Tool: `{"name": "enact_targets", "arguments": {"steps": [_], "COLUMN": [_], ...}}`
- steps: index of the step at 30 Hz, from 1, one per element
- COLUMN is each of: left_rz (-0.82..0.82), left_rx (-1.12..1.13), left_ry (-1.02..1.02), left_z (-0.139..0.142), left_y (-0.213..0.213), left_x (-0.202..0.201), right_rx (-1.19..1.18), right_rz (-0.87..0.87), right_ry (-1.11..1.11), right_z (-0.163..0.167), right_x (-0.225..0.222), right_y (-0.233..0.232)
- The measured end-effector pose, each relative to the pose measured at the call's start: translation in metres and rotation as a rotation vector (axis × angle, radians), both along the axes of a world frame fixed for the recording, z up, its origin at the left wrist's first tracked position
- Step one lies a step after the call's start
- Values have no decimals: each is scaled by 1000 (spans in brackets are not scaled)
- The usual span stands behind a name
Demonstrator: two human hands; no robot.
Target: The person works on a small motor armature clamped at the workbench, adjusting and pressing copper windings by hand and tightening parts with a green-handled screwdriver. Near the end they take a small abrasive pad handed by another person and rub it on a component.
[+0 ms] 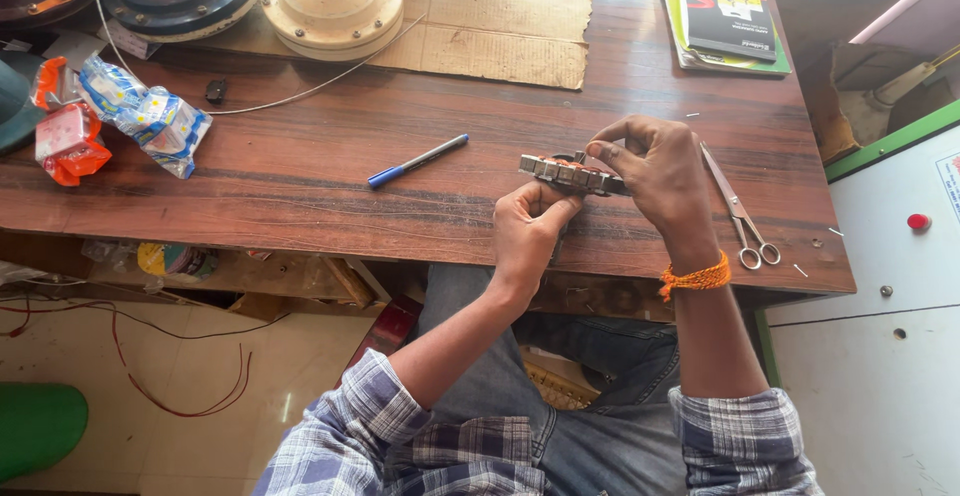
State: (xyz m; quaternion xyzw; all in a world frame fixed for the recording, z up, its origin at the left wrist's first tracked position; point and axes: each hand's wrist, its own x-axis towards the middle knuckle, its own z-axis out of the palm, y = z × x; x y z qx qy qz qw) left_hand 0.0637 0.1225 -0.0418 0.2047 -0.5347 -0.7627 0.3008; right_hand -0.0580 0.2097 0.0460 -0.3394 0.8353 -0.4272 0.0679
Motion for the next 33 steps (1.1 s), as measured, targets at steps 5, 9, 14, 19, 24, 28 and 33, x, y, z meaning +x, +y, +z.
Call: {"name": "enact_targets", "arguments": {"steps": [5, 9, 14, 19, 24, 28, 33], "left_rz": [105, 302, -158, -390, -348, -333, -348], "left_rx": [-328, -1026, -1356, -1202, -1170, -1171, -1198], "left_ry": [38, 177, 371, 283, 294, 263, 311], "left_z": [6, 20, 36, 32, 28, 27, 25], "left_y": [3, -13, -71, -84, -77, -75, -78], "left_x": [8, 16, -8, -14, -11, -11, -14], "right_rx": [32, 67, -23, -119, 145, 100, -41], "right_rz": [-86, -168, -120, 40, 17, 67, 51], "right_ry": [86, 103, -19, -149, -128, 7, 217], "right_z": [-6, -9, -6, 13, 20, 9, -28], "right_x": [-12, -17, -10, 3, 28, 45, 57], "right_y": [9, 20, 47, 63, 55, 50, 39]}}
